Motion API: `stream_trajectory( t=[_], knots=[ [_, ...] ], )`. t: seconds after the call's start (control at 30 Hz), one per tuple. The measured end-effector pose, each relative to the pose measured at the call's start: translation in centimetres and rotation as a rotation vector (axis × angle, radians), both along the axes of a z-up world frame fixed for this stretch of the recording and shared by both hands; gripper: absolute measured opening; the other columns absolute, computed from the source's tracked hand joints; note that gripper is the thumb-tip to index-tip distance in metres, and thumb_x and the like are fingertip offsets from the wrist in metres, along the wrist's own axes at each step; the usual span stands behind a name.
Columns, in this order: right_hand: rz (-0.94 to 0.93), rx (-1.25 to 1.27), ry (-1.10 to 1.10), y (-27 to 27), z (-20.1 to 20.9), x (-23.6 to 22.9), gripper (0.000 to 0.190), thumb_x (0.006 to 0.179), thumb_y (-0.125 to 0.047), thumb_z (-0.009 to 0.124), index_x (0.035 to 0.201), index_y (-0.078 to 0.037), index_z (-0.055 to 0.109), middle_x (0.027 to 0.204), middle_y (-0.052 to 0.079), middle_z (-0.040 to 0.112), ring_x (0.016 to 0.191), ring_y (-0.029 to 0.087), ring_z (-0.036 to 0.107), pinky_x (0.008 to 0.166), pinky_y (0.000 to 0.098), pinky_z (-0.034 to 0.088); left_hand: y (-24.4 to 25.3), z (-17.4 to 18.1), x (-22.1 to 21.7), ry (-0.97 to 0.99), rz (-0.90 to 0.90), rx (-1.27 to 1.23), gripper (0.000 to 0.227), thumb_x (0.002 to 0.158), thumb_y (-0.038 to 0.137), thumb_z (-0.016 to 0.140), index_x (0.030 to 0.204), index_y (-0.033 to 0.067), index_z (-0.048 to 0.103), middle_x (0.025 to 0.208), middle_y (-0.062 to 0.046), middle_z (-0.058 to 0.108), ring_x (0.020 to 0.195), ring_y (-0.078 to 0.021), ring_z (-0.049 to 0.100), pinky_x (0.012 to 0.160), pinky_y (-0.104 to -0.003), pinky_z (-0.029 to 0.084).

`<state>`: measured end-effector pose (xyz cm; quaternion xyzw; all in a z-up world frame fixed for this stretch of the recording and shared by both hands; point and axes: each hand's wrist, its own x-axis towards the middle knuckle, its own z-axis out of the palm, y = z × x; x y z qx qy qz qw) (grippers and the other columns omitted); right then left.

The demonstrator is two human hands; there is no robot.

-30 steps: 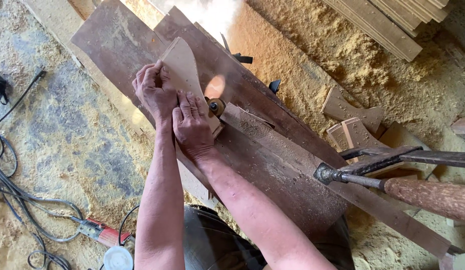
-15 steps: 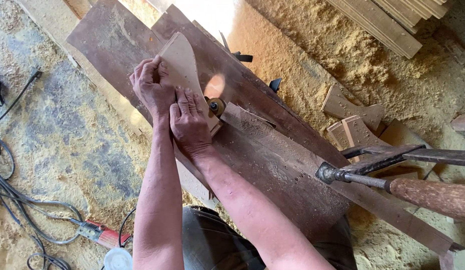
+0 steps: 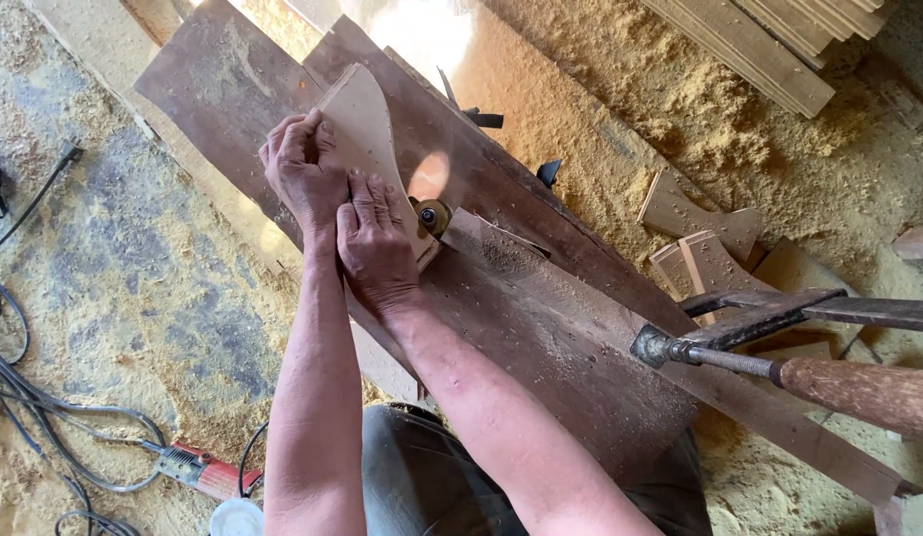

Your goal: Shaping the edges of curved wooden pieces using a router bit mounted in a table

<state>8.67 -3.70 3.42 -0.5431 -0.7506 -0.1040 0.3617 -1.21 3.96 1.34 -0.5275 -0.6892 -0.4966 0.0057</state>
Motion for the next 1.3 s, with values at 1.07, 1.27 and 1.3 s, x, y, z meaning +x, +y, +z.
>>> stream_trajectory(
  t=[1.07, 1.27, 1.3],
  knots=[
    [-0.023, 0.001, -0.003, 1.3, -1.7, -1.8, 0.009, 0.096, -0.008, 0.057, 0.094, -0.007, 0.065, 0.133, 0.019, 0.066, 0.119, 0.031, 0.07, 0.109, 0.045, 0.053, 1.4, -0.3, -1.2, -0.009, -0.011, 0.004, 0.012, 0.094, 0.02, 0.08, 0.105, 0.0176, 0.082, 0.104, -0.007, 0.073, 0.102, -0.0299, 0.064, 0.094, -0.041, 0.05],
    [0.05, -0.058, 0.011, 1.1, -1.7, -1.9, 0.014, 0.104, -0.002, 0.053, 0.103, -0.003, 0.067, 0.139, 0.021, 0.063, 0.125, 0.037, 0.068, 0.112, 0.0491, 0.053, 1.6, 0.6, -0.6, 0.036, 0.068, -0.015, 0.011, 0.092, 0.021, 0.071, 0.095, 0.0161, 0.08, 0.102, 0.003, 0.072, 0.094, -0.0213, 0.055, 0.081, -0.036, 0.049],
    [0.047, -0.051, 0.016, 1.2, -1.7, -2.0, 0.015, 0.104, -0.002, 0.053, 0.102, -0.003, 0.067, 0.139, 0.02, 0.064, 0.125, 0.037, 0.068, 0.112, 0.0489, 0.052, 1.7, 0.6, -0.6, 0.039, 0.061, -0.016, 0.011, 0.092, 0.023, 0.071, 0.096, 0.0167, 0.08, 0.103, 0.003, 0.072, 0.094, -0.0211, 0.055, 0.081, -0.036, 0.049]
  ],
)
